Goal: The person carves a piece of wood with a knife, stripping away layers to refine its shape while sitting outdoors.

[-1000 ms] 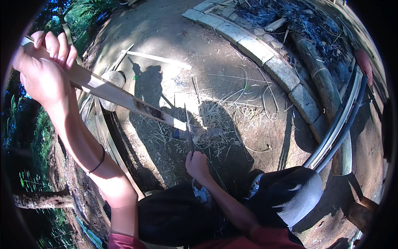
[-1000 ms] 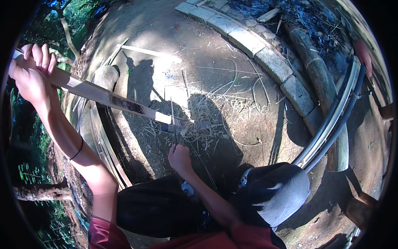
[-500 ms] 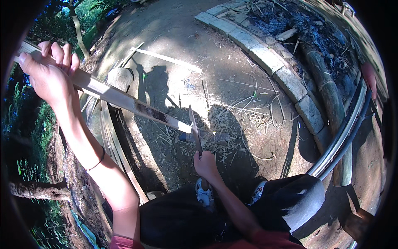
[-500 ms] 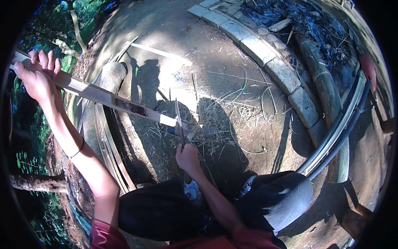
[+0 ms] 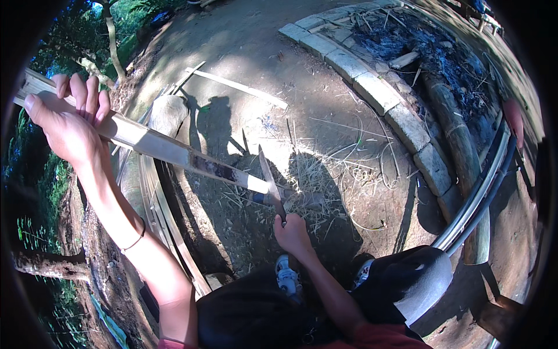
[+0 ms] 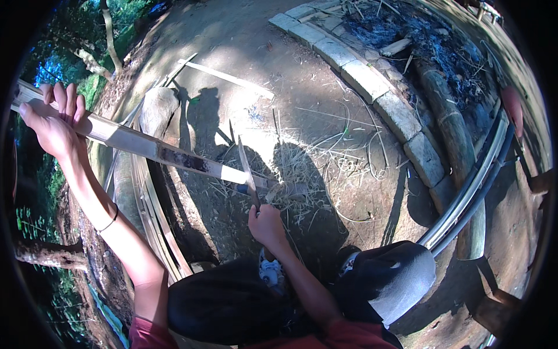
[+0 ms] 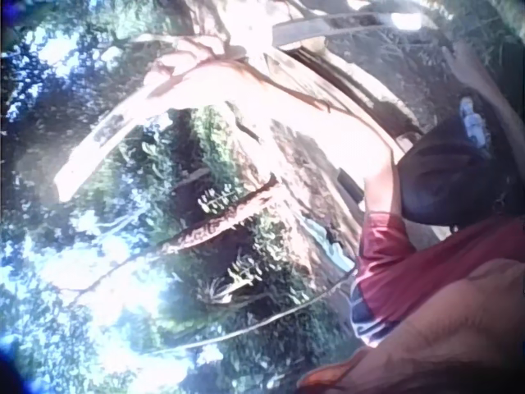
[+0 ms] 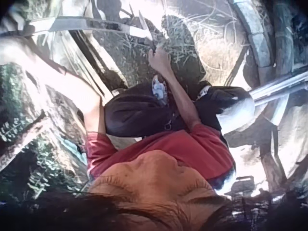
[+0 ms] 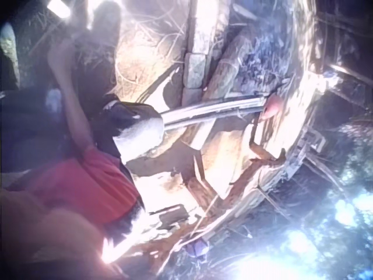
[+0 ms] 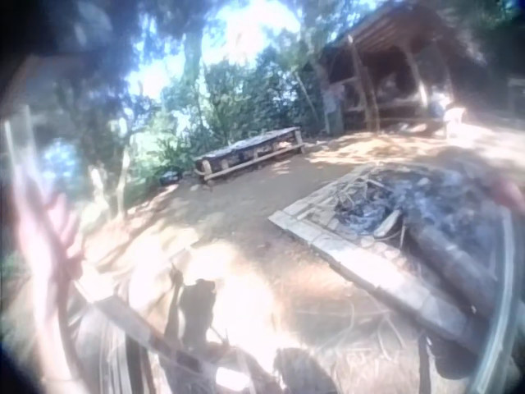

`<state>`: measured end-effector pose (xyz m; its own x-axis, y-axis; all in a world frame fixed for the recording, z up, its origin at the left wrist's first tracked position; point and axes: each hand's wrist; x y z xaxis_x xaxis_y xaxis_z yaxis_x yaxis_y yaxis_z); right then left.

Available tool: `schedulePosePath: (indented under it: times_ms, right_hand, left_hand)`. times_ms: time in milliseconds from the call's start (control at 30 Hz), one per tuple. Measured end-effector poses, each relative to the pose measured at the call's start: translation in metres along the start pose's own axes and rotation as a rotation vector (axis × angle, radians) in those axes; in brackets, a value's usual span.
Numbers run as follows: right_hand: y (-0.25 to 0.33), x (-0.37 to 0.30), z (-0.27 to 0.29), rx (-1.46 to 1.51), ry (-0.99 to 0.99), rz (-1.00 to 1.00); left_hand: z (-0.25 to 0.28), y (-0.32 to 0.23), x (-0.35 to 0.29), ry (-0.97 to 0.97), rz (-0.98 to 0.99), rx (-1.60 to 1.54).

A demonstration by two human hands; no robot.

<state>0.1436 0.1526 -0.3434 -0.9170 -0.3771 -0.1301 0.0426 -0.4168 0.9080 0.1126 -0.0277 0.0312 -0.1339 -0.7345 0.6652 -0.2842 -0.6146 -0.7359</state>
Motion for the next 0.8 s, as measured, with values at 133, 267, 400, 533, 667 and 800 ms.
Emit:
schedulePosePath:
  times_ms: [133,267,400,533,667,800]
  right_hand:
    - [0.024,-0.002,0.005,0.009,0.025,0.033]
    - [-0.020,0.009,-0.011,-0.049,-0.005,-0.085]
    - [0.001,0.006,-0.004,-0.030,-0.059,0.048]
    - [0.041,-0.008,0.010,0.013,0.033,-0.024]
    - [-0.045,0.002,-0.032,-0.097,-0.044,-0.041]
    - [-0.039,0.015,-0.021,-0.037,0.003,-0.096]
  left_hand:
    - [0.002,-0.004,-0.003,0.017,-0.053,0.049]
    - [-0.002,0.000,0.003,0.014,0.028,-0.031]
    - [0.030,0.018,0.046,0.511,0.072,-0.309]
    - [-0.002,0.001,-0.002,-0.071,-0.075,0.144]
    - [-0.029,-0.013,-0.012,-0.041,-0.036,0.034]
    - [-0.022,-0.007,-0.003,0.034,0.019,-0.011]
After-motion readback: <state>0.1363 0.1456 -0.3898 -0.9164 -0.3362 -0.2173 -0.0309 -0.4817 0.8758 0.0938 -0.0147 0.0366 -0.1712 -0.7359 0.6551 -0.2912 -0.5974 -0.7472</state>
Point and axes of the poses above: each hand's wrist, its own x-axis towards the middle knuckle, its own z-axis out of the back of the hand, y = z × x, and after that the axes turned 12 degrees about -y, right-handed
